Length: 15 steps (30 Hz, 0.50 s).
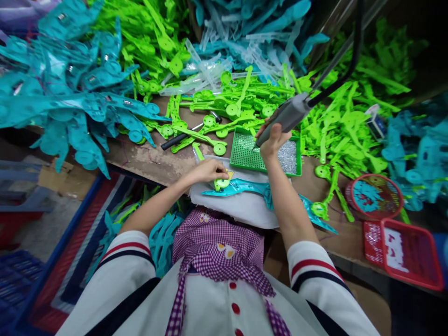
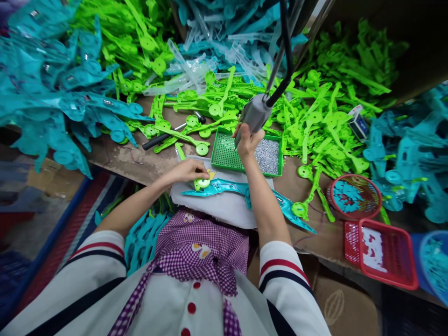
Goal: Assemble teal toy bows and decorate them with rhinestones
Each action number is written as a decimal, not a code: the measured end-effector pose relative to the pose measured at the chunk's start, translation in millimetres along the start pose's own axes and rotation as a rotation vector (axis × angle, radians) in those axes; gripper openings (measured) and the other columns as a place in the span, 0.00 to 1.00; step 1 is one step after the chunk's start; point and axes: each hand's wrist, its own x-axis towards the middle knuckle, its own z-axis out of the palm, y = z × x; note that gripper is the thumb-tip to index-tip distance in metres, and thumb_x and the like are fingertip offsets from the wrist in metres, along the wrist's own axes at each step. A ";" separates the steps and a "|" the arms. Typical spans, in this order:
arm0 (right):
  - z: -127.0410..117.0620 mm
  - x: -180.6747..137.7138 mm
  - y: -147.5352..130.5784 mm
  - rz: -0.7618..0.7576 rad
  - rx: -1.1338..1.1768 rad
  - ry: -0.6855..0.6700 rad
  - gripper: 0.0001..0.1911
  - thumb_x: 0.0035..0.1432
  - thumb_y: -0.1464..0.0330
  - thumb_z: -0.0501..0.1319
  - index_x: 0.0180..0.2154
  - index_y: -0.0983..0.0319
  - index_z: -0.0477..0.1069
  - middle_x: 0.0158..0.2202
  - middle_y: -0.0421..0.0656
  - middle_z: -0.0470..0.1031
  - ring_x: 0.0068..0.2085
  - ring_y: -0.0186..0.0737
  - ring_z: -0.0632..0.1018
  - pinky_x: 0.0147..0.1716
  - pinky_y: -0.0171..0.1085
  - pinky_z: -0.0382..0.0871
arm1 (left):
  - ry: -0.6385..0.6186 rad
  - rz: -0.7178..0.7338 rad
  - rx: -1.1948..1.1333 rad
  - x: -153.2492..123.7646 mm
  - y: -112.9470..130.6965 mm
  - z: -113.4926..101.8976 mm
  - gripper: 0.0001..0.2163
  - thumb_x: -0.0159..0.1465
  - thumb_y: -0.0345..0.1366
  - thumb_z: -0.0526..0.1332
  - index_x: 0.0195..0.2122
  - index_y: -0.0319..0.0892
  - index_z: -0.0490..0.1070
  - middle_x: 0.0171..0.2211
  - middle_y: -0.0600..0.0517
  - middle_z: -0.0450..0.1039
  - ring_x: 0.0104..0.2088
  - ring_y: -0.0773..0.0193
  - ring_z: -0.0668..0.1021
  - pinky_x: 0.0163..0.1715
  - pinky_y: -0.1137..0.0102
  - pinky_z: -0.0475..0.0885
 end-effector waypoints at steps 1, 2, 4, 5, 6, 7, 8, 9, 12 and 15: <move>-0.2 -0.4 0.3 0.003 -0.008 -0.007 0.33 0.51 0.33 0.52 0.29 0.56 0.66 0.20 0.35 0.61 0.22 0.37 0.74 0.20 0.38 0.67 | 0.007 -0.004 0.000 -0.2 0.4 0.2 0.10 0.63 0.45 0.66 0.36 0.45 0.82 0.35 0.51 0.82 0.34 0.64 0.80 0.33 0.71 0.67; -0.2 -0.8 0.5 0.006 -0.018 -0.011 0.34 0.51 0.32 0.51 0.29 0.56 0.66 0.20 0.35 0.61 0.22 0.37 0.74 0.20 0.38 0.67 | 0.012 -0.007 -0.001 -0.3 0.7 0.3 0.10 0.62 0.45 0.67 0.36 0.45 0.82 0.35 0.51 0.82 0.34 0.64 0.80 0.33 0.71 0.67; -0.2 -1.9 0.6 0.003 -0.035 0.002 0.34 0.50 0.32 0.50 0.30 0.56 0.66 0.20 0.35 0.62 0.22 0.37 0.74 0.20 0.39 0.66 | 0.017 -0.007 -0.006 -0.4 1.0 0.3 0.10 0.62 0.45 0.67 0.36 0.45 0.82 0.36 0.51 0.82 0.34 0.64 0.80 0.33 0.71 0.67; -0.2 -2.3 0.6 -0.001 -0.038 0.012 0.34 0.50 0.32 0.50 0.30 0.55 0.66 0.20 0.35 0.62 0.21 0.37 0.74 0.20 0.39 0.65 | 0.016 -0.005 -0.006 -0.4 1.2 0.2 0.10 0.62 0.45 0.67 0.36 0.45 0.82 0.35 0.52 0.82 0.35 0.64 0.80 0.33 0.71 0.67; -0.1 -2.6 0.4 -0.008 -0.038 0.024 0.33 0.51 0.32 0.50 0.30 0.55 0.66 0.20 0.35 0.62 0.21 0.36 0.73 0.19 0.39 0.63 | 0.016 -0.005 -0.005 -0.4 1.5 0.0 0.10 0.62 0.45 0.66 0.35 0.45 0.82 0.35 0.52 0.82 0.35 0.64 0.80 0.33 0.71 0.67; -0.1 -2.6 -0.1 -0.016 -0.037 0.036 0.33 0.50 0.32 0.50 0.30 0.54 0.67 0.20 0.35 0.62 0.20 0.36 0.71 0.19 0.39 0.62 | 0.016 -0.006 -0.002 -0.4 1.8 -0.2 0.10 0.62 0.46 0.66 0.35 0.45 0.82 0.35 0.52 0.82 0.35 0.64 0.80 0.33 0.71 0.66; 0.0 -2.2 -1.0 -0.019 -0.038 0.042 0.33 0.50 0.32 0.51 0.31 0.54 0.67 0.20 0.34 0.62 0.20 0.35 0.71 0.19 0.39 0.62 | 0.016 -0.007 0.004 -0.3 2.2 -0.5 0.11 0.62 0.46 0.66 0.35 0.45 0.82 0.35 0.52 0.82 0.34 0.64 0.80 0.32 0.71 0.66; 0.2 -1.3 -2.6 -0.018 -0.040 0.049 0.33 0.51 0.32 0.51 0.32 0.54 0.68 0.20 0.34 0.62 0.19 0.35 0.70 0.19 0.38 0.61 | 0.017 -0.008 0.010 -0.3 2.7 -0.7 0.11 0.62 0.46 0.66 0.35 0.45 0.82 0.35 0.52 0.83 0.34 0.64 0.80 0.32 0.71 0.65; 1.0 3.8 -15.3 -0.021 -0.034 0.090 0.34 0.53 0.34 0.50 0.37 0.56 0.70 0.21 0.35 0.62 0.18 0.35 0.69 0.19 0.38 0.62 | 0.013 -0.016 0.020 -0.3 4.2 -1.5 0.11 0.62 0.46 0.66 0.35 0.45 0.83 0.35 0.51 0.83 0.34 0.63 0.80 0.32 0.71 0.65; 0.9 5.2 -43.1 -0.037 0.034 0.124 0.33 0.52 0.34 0.52 0.34 0.56 0.69 0.20 0.34 0.61 0.17 0.33 0.67 0.16 0.36 0.59 | 0.015 -0.019 0.028 -0.4 5.2 -1.6 0.12 0.62 0.47 0.66 0.35 0.45 0.83 0.35 0.51 0.83 0.34 0.63 0.80 0.32 0.70 0.65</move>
